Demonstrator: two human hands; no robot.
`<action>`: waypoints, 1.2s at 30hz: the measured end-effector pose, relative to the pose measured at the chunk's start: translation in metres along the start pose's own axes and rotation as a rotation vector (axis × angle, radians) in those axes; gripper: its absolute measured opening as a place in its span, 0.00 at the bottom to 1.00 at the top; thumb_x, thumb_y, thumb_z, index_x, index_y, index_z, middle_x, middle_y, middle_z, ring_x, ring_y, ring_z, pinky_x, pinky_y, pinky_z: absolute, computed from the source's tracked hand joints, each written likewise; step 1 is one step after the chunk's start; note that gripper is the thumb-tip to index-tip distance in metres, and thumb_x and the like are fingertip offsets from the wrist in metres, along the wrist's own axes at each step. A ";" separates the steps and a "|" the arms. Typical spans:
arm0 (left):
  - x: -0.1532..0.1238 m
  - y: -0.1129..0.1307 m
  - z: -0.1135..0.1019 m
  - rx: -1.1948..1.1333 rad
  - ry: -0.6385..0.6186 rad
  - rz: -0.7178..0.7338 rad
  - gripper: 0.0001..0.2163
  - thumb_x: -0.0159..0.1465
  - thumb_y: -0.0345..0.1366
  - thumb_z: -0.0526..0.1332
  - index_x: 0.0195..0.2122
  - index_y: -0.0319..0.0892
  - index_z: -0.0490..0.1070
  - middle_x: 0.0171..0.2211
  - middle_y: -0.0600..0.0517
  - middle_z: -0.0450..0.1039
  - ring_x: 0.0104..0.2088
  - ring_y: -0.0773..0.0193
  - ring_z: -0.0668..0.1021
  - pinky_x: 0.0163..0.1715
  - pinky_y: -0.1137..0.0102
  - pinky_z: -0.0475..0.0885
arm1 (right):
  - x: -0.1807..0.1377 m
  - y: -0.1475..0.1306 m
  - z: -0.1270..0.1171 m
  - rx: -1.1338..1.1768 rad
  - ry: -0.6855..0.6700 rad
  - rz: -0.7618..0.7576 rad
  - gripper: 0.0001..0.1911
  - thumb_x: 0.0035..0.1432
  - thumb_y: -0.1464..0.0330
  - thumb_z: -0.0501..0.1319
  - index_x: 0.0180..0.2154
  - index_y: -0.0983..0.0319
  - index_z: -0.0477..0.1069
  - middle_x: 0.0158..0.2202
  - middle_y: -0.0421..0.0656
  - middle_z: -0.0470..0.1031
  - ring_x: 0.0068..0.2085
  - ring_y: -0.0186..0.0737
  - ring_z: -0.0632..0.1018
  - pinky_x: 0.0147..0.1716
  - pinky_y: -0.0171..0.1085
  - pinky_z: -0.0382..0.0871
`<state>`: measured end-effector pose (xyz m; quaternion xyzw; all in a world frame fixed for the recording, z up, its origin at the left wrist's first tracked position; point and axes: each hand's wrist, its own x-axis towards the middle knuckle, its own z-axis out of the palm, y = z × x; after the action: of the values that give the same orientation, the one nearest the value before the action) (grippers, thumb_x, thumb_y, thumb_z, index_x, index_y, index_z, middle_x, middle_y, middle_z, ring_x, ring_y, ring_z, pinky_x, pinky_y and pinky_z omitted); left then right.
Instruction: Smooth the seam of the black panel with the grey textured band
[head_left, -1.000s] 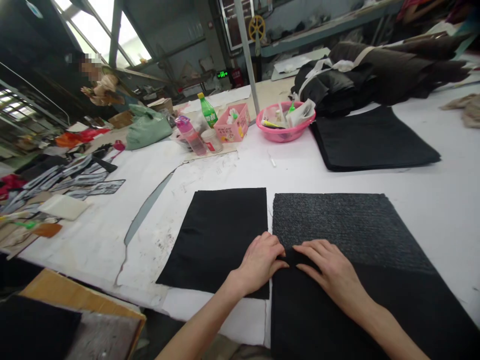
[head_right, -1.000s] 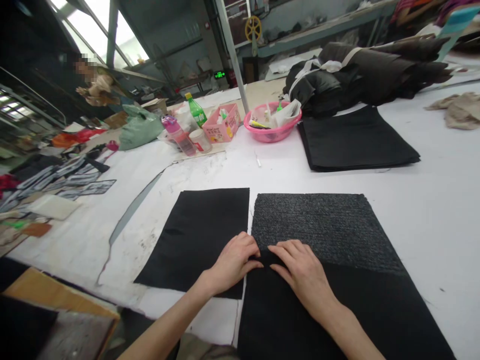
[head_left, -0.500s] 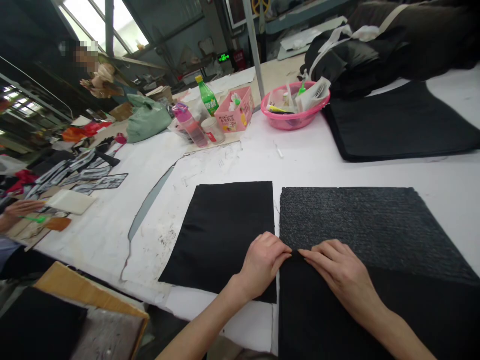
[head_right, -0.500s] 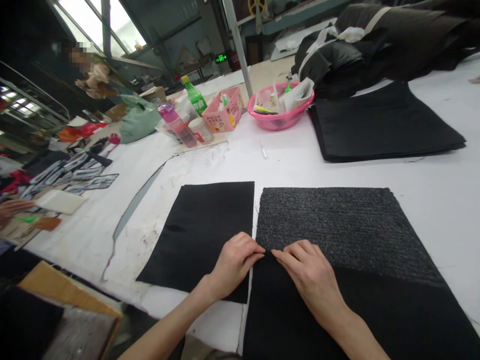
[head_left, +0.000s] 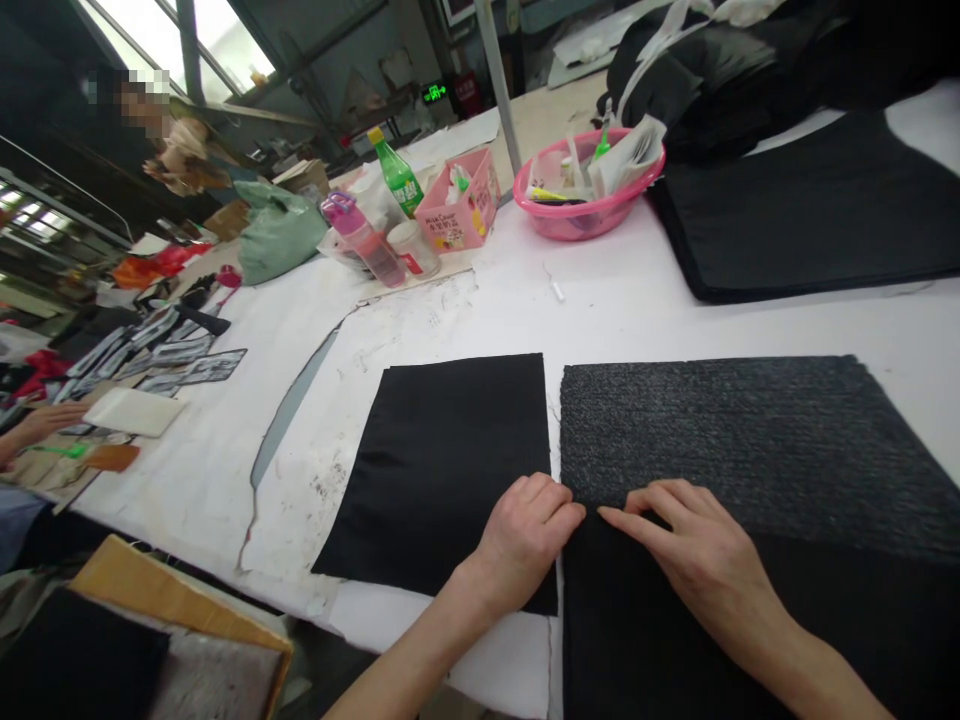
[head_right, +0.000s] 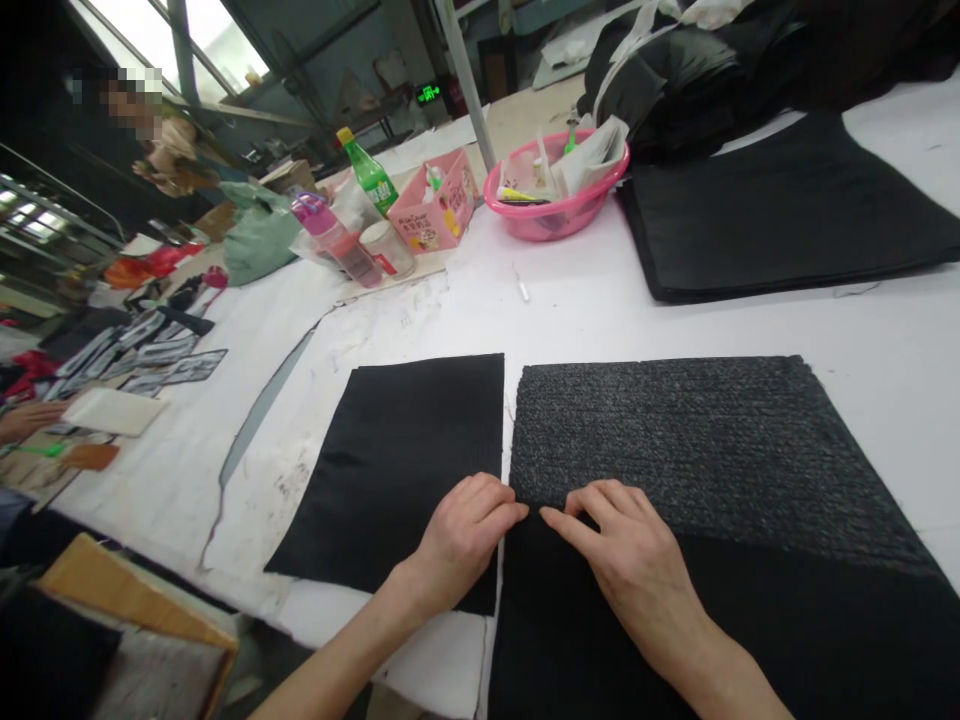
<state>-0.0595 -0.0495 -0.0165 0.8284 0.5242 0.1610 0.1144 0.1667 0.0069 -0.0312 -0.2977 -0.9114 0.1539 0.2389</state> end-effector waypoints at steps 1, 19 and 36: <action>0.000 0.000 0.000 0.004 0.002 0.004 0.10 0.72 0.31 0.50 0.44 0.40 0.72 0.38 0.49 0.71 0.40 0.62 0.71 0.40 0.66 0.69 | 0.000 -0.001 0.000 0.006 0.002 -0.003 0.17 0.70 0.73 0.48 0.50 0.54 0.72 0.41 0.44 0.70 0.42 0.44 0.70 0.40 0.42 0.61; 0.000 0.001 0.001 0.075 0.008 0.053 0.08 0.71 0.28 0.52 0.45 0.38 0.70 0.39 0.49 0.72 0.40 0.62 0.71 0.40 0.67 0.68 | 0.000 -0.001 0.002 -0.019 -0.021 -0.024 0.18 0.70 0.72 0.46 0.51 0.55 0.72 0.42 0.45 0.68 0.43 0.45 0.69 0.41 0.43 0.59; 0.000 0.001 0.001 -0.016 0.045 0.016 0.08 0.71 0.29 0.53 0.40 0.38 0.72 0.35 0.50 0.71 0.37 0.63 0.70 0.39 0.67 0.68 | 0.003 -0.003 0.001 0.016 -0.030 -0.029 0.24 0.75 0.66 0.38 0.52 0.56 0.72 0.40 0.44 0.67 0.43 0.43 0.68 0.42 0.42 0.57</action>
<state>-0.0582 -0.0497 -0.0169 0.8278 0.5188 0.1847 0.1077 0.1624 0.0063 -0.0297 -0.2801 -0.9179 0.1619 0.2298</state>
